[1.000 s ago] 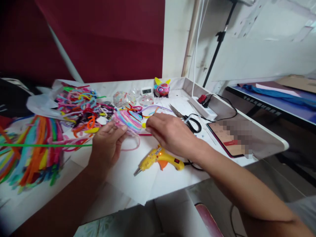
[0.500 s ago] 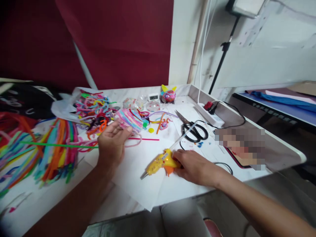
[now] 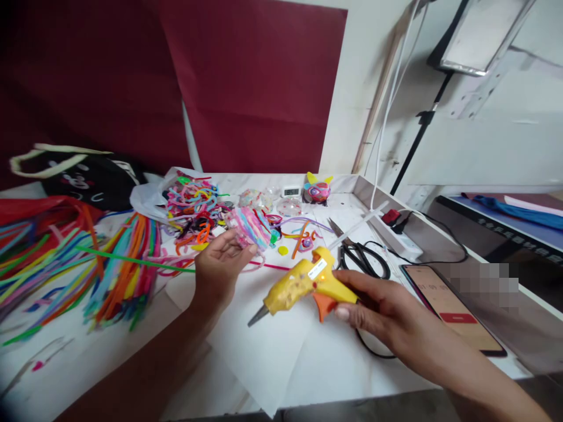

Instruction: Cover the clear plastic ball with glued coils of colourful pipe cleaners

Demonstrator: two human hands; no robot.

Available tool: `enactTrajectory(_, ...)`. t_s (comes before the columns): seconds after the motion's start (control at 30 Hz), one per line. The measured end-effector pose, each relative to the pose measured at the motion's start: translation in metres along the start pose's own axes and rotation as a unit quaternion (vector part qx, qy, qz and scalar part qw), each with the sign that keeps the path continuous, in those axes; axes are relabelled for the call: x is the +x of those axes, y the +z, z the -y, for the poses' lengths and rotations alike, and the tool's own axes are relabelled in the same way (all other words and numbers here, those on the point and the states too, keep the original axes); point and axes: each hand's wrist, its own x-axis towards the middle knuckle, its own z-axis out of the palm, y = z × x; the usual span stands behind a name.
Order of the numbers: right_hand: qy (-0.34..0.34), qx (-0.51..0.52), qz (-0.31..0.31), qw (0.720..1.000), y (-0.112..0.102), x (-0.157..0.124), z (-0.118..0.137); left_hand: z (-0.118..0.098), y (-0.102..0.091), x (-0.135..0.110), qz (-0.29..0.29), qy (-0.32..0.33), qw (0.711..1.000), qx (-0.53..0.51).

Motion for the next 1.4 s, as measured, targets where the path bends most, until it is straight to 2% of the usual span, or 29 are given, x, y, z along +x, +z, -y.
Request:
enactTrajectory(0.1, 0.013, 0.062, -0.087, 0.994, 0.004, 0.012, 0.01, 0.0, 0.0, -0.001, 0.012, 0.008, 1.0, 0.0)
enactTrajectory(0.2, 0.002, 0.121, -0.14, 0.983, 0.012, 0.025, 0.012, -0.001, 0.0, -0.002, 0.026, 0.007, 1.0, 0.002)
enactTrajectory(0.37, -0.019, 0.147, -0.15, 0.977, 0.025, 0.04, 0.002, -0.004, 0.003, -0.004, 0.022, -0.002, 1.0, 0.005)
enactTrajectory(0.53, -0.041, 0.194, -0.162, 0.967, 0.036, 0.043, -0.02, -0.01, 0.005, -0.007, 0.022, -0.025, 0.999, 0.024)
enactTrajectory(0.7, -0.005, 0.177, -0.207, 0.962, 0.039, 0.042, -0.034, -0.014, 0.007, -0.011, 0.034, -0.034, 0.998, 0.037)
enactTrajectory(0.9, 0.001, 0.192, -0.197, 0.961, 0.041, 0.038, -0.034, -0.011, 0.007, -0.014, 0.048, -0.028, 0.998, 0.039)
enactTrajectory(1.2, -0.032, 0.209, -0.173, 0.962, 0.043, 0.036, -0.036, -0.01, 0.006, -0.015, 0.081, -0.034, 0.995, 0.056)
enactTrajectory(1.4, -0.032, 0.217, -0.167, 0.961, 0.043, 0.037, -0.032, -0.011, 0.007, -0.016, 0.079, -0.042, 0.994, 0.061)
